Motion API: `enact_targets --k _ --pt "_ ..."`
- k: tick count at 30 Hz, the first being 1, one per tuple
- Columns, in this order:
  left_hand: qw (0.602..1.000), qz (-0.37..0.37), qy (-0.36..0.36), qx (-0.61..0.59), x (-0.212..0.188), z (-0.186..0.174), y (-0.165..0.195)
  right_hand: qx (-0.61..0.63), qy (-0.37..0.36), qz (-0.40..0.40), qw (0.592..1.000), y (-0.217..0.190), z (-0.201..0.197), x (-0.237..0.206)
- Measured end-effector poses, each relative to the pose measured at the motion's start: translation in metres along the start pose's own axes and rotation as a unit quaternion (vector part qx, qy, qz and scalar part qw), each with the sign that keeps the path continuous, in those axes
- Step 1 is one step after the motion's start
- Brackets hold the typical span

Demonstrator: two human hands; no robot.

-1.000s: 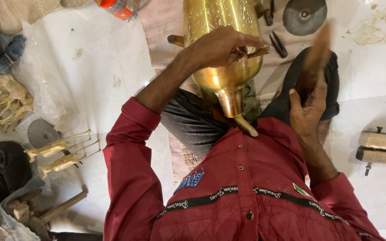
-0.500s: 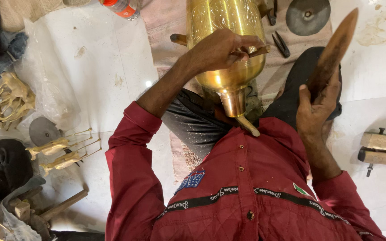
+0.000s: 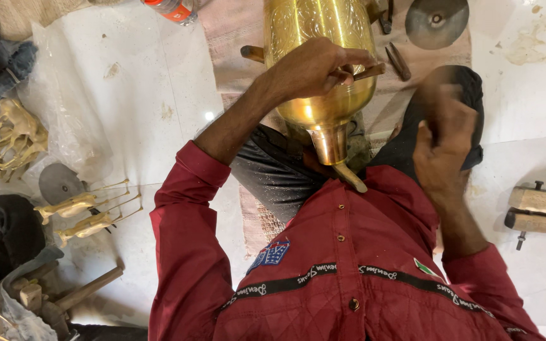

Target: The person sits on the floor with a large brass vase held between their legs and engraves decorative patterns into its surface. They hold a small chisel against the brass with one hand and strike it with a wooden mallet held in the other hand, repositioning the chisel repeatedly to work across different areas of the vase.

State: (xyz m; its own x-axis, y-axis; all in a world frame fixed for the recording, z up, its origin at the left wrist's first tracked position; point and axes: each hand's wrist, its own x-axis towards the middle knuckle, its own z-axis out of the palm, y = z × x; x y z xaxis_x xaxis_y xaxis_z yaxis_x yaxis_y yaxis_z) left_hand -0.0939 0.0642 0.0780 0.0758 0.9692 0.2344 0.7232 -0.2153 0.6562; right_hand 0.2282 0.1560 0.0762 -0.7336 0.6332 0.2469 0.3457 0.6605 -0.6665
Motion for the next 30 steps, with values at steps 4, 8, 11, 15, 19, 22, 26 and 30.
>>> enact_targets --k 4,8,11,15,19,22,26,30 --pt "0.997 -0.047 0.029 -0.059 -0.009 0.001 -0.008 -0.01 -0.033 0.051 0.998 -0.001 -0.002 0.003" --pt "0.977 -0.097 0.073 -0.176 -0.036 -0.006 -0.016 0.024 -0.09 0.049 0.994 -0.001 0.007 0.002" --pt "0.977 -0.087 0.069 -0.181 -0.046 -0.003 -0.017 0.023 -0.075 0.017 0.997 -0.001 0.013 0.004" --pt "0.988 -0.057 0.061 -0.127 -0.045 -0.001 -0.016 -0.019 -0.099 0.012 0.995 0.0 0.01 0.015" --pt "0.991 -0.079 0.027 -0.105 -0.042 -0.003 -0.011 -0.049 -0.079 -0.036 0.995 0.0 0.002 0.025" --pt "0.992 -0.085 0.015 -0.092 -0.04 -0.008 -0.008 -0.1 -0.083 -0.063 0.989 0.0 -0.004 0.033" --pt "0.994 -0.07 0.021 -0.087 -0.038 -0.013 -0.005 -0.129 -0.094 -0.074 0.984 0.0 -0.011 0.039" --pt "0.993 -0.058 0.02 -0.096 -0.035 -0.014 0.001 -0.125 -0.043 -0.092 0.987 0.001 -0.013 0.042"
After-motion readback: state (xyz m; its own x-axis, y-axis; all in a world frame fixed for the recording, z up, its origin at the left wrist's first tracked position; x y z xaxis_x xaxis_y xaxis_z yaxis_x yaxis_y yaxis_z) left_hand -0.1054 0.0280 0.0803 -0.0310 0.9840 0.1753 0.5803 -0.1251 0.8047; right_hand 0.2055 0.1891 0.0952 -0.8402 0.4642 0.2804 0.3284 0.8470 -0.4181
